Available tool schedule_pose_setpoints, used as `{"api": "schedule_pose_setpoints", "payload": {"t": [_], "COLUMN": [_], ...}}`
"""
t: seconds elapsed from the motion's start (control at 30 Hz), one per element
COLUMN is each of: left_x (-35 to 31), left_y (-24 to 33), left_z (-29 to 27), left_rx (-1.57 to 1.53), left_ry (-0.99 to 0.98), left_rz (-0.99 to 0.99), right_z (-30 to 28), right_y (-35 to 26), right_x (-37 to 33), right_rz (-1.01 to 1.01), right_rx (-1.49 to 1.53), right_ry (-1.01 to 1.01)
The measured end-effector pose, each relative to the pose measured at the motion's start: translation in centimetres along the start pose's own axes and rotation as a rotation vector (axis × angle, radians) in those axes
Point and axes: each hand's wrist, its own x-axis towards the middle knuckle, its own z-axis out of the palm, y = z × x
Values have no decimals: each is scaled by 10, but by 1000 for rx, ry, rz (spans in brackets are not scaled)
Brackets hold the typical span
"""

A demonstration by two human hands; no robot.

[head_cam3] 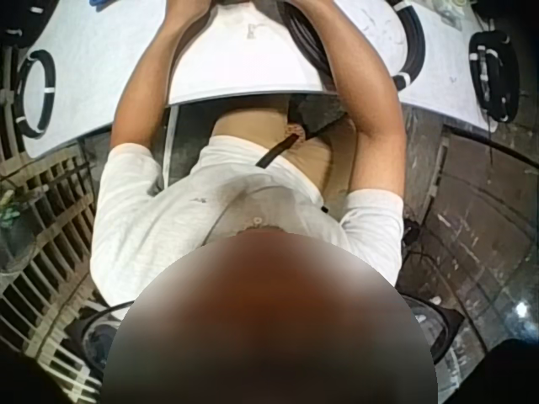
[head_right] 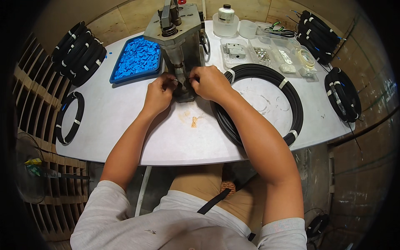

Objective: Using a crimping machine and manual dexterity to assemble connectors onto black cables.

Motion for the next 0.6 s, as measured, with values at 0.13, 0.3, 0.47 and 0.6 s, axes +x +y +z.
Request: {"api": "schedule_pose_setpoints", "payload": {"t": [0.13, 0.3, 0.47, 0.6], "left_x": [0, 0, 0, 0], "left_y": [1, 1, -1, -1], "left_z": [1, 1, 1, 1], "left_rx": [4, 4, -24, -39], "left_ry": [-2, 7, -4, 6], "left_rz": [1, 11, 10, 26], "right_z": [-2, -2, -2, -3], "right_y": [-1, 0, -1, -2], "right_x": [0, 1, 1, 0], "right_rz": [-10, 5, 11, 1], "right_rx": [-1, 4, -15, -11], "right_ry": [1, -15, -28, -16]}}
